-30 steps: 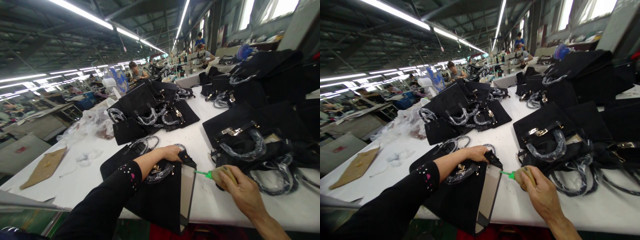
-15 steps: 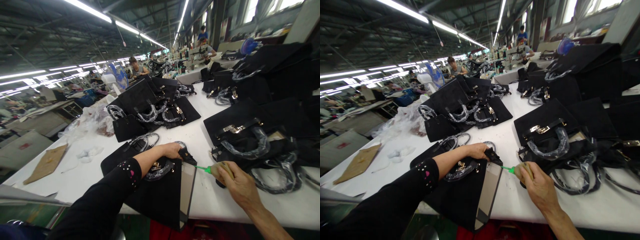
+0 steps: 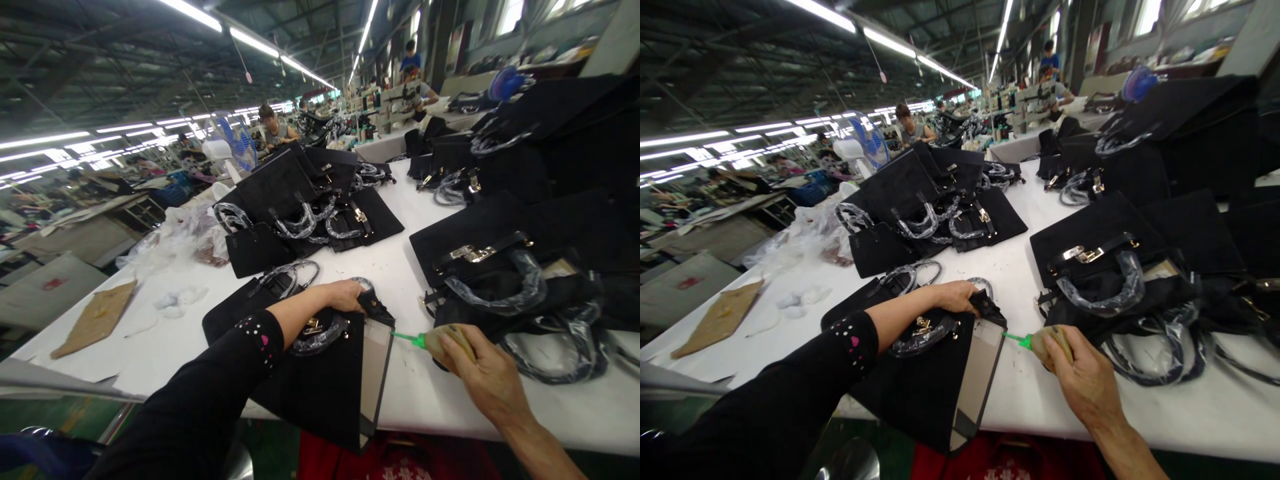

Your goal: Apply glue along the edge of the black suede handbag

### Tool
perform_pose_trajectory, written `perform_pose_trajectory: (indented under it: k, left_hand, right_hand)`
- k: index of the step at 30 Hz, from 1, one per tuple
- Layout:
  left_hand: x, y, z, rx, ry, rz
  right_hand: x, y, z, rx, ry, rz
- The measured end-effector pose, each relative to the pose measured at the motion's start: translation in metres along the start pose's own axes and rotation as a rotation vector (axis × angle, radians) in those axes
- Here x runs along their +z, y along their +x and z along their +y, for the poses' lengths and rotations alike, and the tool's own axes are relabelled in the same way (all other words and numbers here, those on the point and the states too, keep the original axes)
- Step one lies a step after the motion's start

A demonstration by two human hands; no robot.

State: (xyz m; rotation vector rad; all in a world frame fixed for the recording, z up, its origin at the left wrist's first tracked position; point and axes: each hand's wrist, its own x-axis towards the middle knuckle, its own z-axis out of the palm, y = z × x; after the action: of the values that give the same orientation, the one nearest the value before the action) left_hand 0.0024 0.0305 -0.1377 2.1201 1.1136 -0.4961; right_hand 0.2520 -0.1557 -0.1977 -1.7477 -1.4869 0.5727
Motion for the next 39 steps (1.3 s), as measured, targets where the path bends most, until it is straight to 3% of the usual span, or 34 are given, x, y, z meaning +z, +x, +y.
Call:
perform_pose_trajectory:
  k: [3,7,11,15,19,23,27,31,35,39]
  left_hand:
    - [0.0011,0.0011,-0.0012,-0.001,-0.011,0.0]
    - [0.0029,0.0043,-0.0037,-0.005,-0.011,0.009]
    - [0.0037,0.0056,-0.0043,0.007,0.0,0.009]
    - [0.0031,0.0034,-0.0017,-0.005,0.015,0.016]
    - [0.0022,0.0016,0.0009,-0.006,0.023,0.018]
    - [0.0018,0.0013,0.0013,-0.011,0.035,0.021]
    - [0.0018,0.0006,0.0016,-0.003,0.044,0.022]
    - [0.0024,0.0015,0.0008,0.001,0.046,0.031]
    - [0.0033,0.0031,-0.0006,0.009,0.044,0.034]
    - [0.0041,0.0036,-0.0018,0.016,0.035,0.039]
  right_hand:
    - [0.0001,-0.0037,0.0008,-0.008,0.028,-0.099]
    - [0.0009,-0.0065,0.0047,-0.016,0.012,0.01]
    - [0.0029,-0.0068,0.0081,-0.067,0.011,-0.081]
    - [0.0065,-0.0064,0.0072,-0.126,-0.032,0.081]
    - [0.006,-0.0062,0.0044,-0.202,-0.045,0.001]
    - [0.0035,-0.0048,0.0025,-0.238,-0.067,0.081]
    - [-0.0005,-0.0043,-0.0002,-0.213,-0.053,-0.045]
    - [-0.0027,-0.0056,-0.0001,-0.167,-0.079,0.045]
    - [-0.0015,-0.0059,0.002,-0.227,-0.055,-0.061]
    - [-0.0004,-0.0072,0.0021,-0.246,-0.086,0.006]
